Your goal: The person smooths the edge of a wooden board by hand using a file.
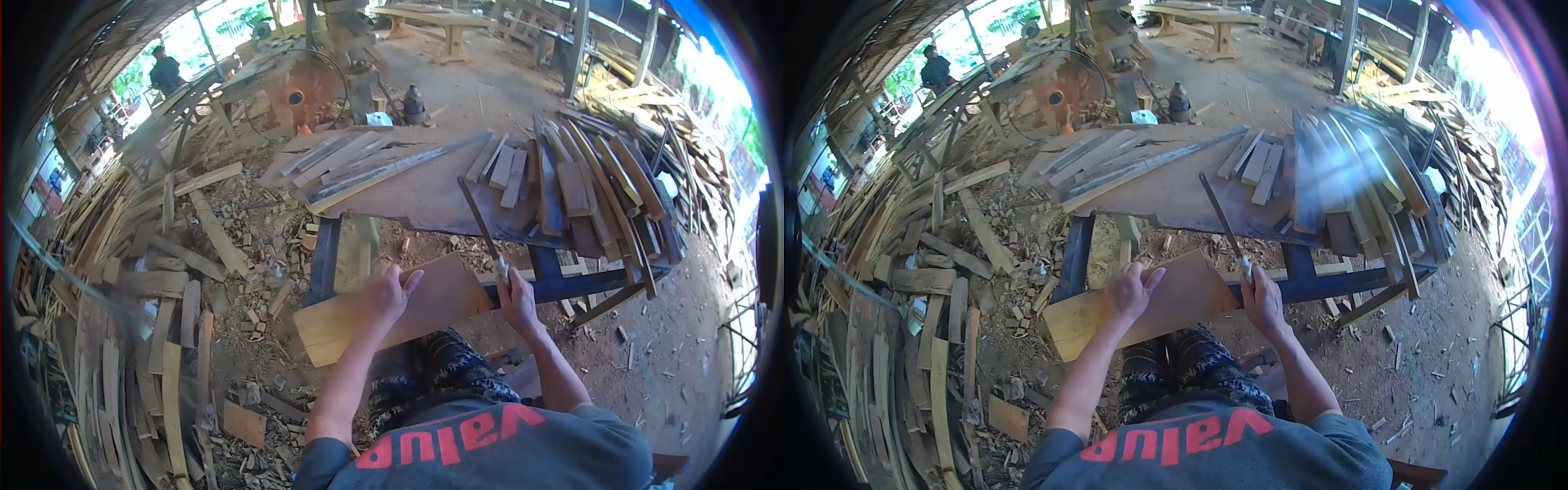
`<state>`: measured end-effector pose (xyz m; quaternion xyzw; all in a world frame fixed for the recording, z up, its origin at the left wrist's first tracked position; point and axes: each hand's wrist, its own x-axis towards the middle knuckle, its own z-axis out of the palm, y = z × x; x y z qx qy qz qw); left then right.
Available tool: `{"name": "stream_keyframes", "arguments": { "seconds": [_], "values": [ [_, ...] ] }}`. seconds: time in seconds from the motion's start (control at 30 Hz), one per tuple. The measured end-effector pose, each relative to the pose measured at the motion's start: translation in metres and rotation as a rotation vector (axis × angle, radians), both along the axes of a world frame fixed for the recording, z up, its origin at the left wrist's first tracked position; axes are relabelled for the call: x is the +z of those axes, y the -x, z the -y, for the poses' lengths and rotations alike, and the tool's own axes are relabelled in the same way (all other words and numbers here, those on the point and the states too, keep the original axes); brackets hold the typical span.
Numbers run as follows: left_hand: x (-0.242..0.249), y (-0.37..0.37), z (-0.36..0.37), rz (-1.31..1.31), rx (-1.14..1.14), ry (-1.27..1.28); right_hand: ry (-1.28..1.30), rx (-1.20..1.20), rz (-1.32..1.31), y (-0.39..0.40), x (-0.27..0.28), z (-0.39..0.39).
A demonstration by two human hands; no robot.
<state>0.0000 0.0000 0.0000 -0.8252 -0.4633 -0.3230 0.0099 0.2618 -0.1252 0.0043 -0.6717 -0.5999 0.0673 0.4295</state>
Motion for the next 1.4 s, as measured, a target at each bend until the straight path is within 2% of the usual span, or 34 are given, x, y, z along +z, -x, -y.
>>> {"name": "stream_keyframes", "arguments": {
  "seconds": [0.07,0.1,0.17,0.2,0.27,0.3,0.37,0.4,0.57,0.8,0.9,1.0,1.1,1.17,1.23,1.27,1.33,1.37,1.4],
  "values": [
    [0.016,0.012,0.009,0.009,0.004,0.104,0.023,-0.053,-0.096,0.009,0.012,0.001],
    [-0.011,0.005,-0.002,-0.03,0.005,0.252,0.172,-0.062,-0.13,0.0,-0.012,-0.008],
    [-0.003,0.008,-0.039,0.012,0.022,0.218,0.067,-0.051,-0.093,-0.005,-0.013,-0.038],
    [0.003,0.01,-0.058,0.013,0.029,0.282,0.077,-0.056,-0.093,-0.008,-0.012,-0.049],
    [0.015,0.018,-0.08,-0.027,0.025,0.353,0.108,-0.118,-0.374,-0.009,-0.016,-0.045],
    [0.02,0.021,-0.093,-0.06,0.025,0.392,0.143,-0.133,-0.378,-0.012,-0.02,-0.045],
    [0.024,0.028,-0.117,-0.065,0.018,0.442,0.118,-0.05,-0.129,-0.015,-0.026,-0.043],
    [0.024,0.031,-0.127,-0.063,0.021,0.451,0.197,-0.153,-0.372,-0.01,-0.023,-0.043],
    [0.024,0.04,-0.155,0.072,0.152,0.611,0.224,-0.152,-0.256,-0.013,-0.028,-0.036],
    [0.029,0.074,-0.138,0.084,0.296,0.564,0.288,-0.145,-0.234,-0.013,-0.022,-0.041],
    [0.03,0.107,-0.117,0.139,0.469,0.599,0.332,-0.119,-0.221,-0.012,-0.021,-0.043],
    [0.021,0.14,-0.094,0.138,0.734,0.616,0.389,-0.122,-0.219,-0.009,-0.017,-0.05],
    [0.01,0.159,-0.07,0.079,0.81,0.598,0.43,-0.087,-0.151,-0.011,-0.02,-0.054],
    [0.002,0.155,-0.058,0.174,0.825,0.548,0.426,-0.104,-0.258,0.006,-0.005,-0.065],
    [0.005,0.143,-0.055,0.135,0.752,0.63,0.393,0.048,-0.182,0.035,0.024,-0.084],
    [0.006,0.135,-0.055,0.143,0.768,0.629,0.51,0.091,-0.22,0.048,0.033,-0.089],
    [0.007,0.111,-0.058,0.012,0.793,0.39,0.668,0.184,-0.206,0.073,0.052,-0.1],
    [0.007,0.098,-0.058,0.018,0.801,0.391,0.708,0.237,-0.155,0.084,0.062,-0.109],
    [0.006,0.084,-0.057,-0.015,0.837,0.354,0.686,0.292,-0.21,0.092,0.068,-0.117]
  ]
}}
